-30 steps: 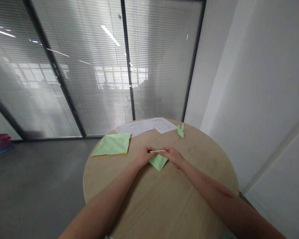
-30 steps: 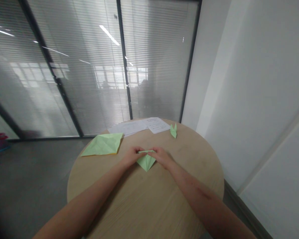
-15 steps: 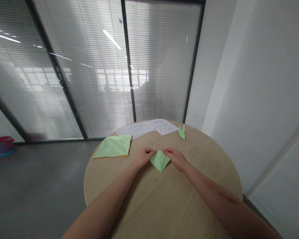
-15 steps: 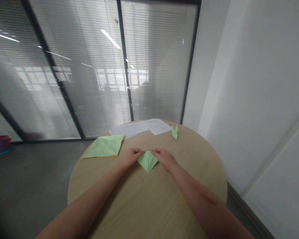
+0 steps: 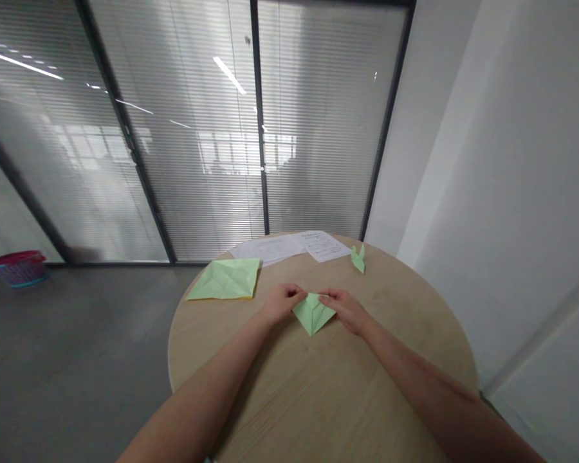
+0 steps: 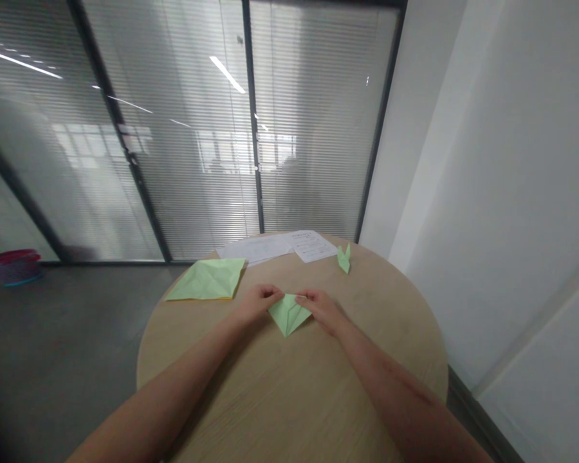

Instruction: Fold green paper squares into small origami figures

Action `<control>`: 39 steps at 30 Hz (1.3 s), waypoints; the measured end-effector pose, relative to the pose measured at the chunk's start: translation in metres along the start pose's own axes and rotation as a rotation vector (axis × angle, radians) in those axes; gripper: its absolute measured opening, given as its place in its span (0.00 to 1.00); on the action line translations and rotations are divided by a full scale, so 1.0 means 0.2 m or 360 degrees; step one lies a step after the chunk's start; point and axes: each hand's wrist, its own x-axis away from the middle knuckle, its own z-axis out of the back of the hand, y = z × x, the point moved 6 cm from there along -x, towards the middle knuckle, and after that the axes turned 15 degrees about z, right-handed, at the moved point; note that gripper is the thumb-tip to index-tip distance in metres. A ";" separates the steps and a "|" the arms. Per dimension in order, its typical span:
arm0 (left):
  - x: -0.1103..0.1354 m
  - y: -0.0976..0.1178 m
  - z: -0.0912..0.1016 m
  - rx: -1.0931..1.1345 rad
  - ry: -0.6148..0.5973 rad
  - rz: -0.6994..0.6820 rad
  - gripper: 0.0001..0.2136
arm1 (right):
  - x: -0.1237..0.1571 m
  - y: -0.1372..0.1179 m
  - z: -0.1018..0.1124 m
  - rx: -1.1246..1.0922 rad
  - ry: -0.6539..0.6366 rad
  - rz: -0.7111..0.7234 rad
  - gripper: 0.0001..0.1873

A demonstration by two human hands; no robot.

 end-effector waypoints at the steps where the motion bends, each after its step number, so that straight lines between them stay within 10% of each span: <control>1: 0.00 -0.01 0.00 -0.0001 -0.0001 -0.0008 0.16 | 0.00 0.00 0.00 0.0012 -0.0032 0.0006 0.21; 9: 0.00 -0.04 -0.01 -0.0004 0.0066 0.0011 0.15 | 0.00 -0.07 -0.02 0.0669 -0.0223 0.0137 0.20; 39: 0.03 0.01 0.02 0.0010 0.0165 0.0075 0.15 | 0.00 0.03 -0.02 0.0154 -0.0116 -0.0071 0.17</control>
